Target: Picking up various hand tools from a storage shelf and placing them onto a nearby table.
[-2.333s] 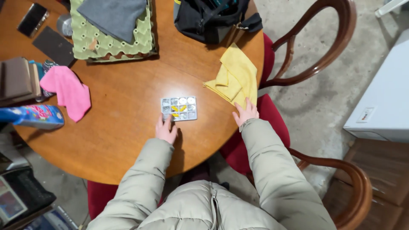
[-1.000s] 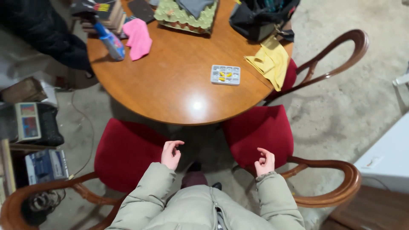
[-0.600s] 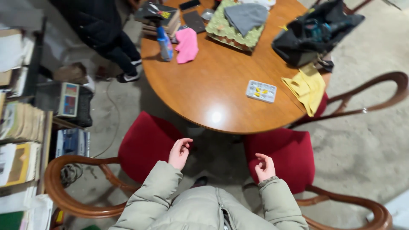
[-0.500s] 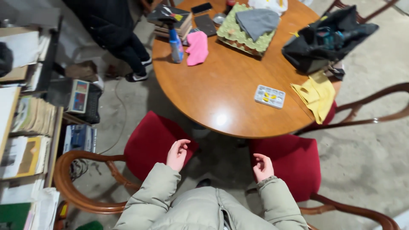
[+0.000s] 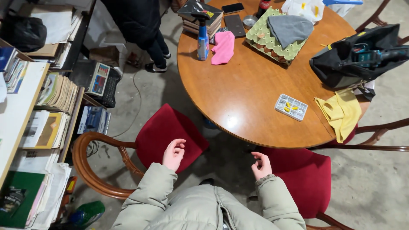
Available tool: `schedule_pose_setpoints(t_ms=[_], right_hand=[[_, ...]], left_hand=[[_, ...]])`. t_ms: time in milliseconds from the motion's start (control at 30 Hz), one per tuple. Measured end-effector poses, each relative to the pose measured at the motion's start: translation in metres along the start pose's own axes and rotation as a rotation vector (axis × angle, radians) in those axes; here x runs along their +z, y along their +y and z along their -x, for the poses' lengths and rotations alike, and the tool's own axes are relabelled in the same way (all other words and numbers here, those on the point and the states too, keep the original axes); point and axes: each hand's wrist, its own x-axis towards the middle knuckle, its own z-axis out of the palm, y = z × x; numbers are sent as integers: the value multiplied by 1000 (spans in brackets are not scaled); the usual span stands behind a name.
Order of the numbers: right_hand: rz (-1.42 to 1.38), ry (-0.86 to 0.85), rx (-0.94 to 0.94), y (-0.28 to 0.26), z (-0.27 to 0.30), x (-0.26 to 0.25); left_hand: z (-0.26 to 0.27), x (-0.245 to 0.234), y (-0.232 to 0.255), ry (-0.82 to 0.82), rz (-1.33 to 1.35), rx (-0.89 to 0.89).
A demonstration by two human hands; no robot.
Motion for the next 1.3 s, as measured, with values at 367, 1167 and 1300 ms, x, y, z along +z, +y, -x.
schedule_pose_setpoints(t_ms=[367, 1167, 1300], right_hand=[[-108, -102, 32, -33, 2, 25], [-78, -61, 40, -25, 9, 4], [0, -38, 10, -15, 6, 3]], left_hand=[[4, -15, 4, 25, 39, -23], [-2, 1, 2, -33, 12, 3], [-4, 2, 0, -44, 22, 1]])
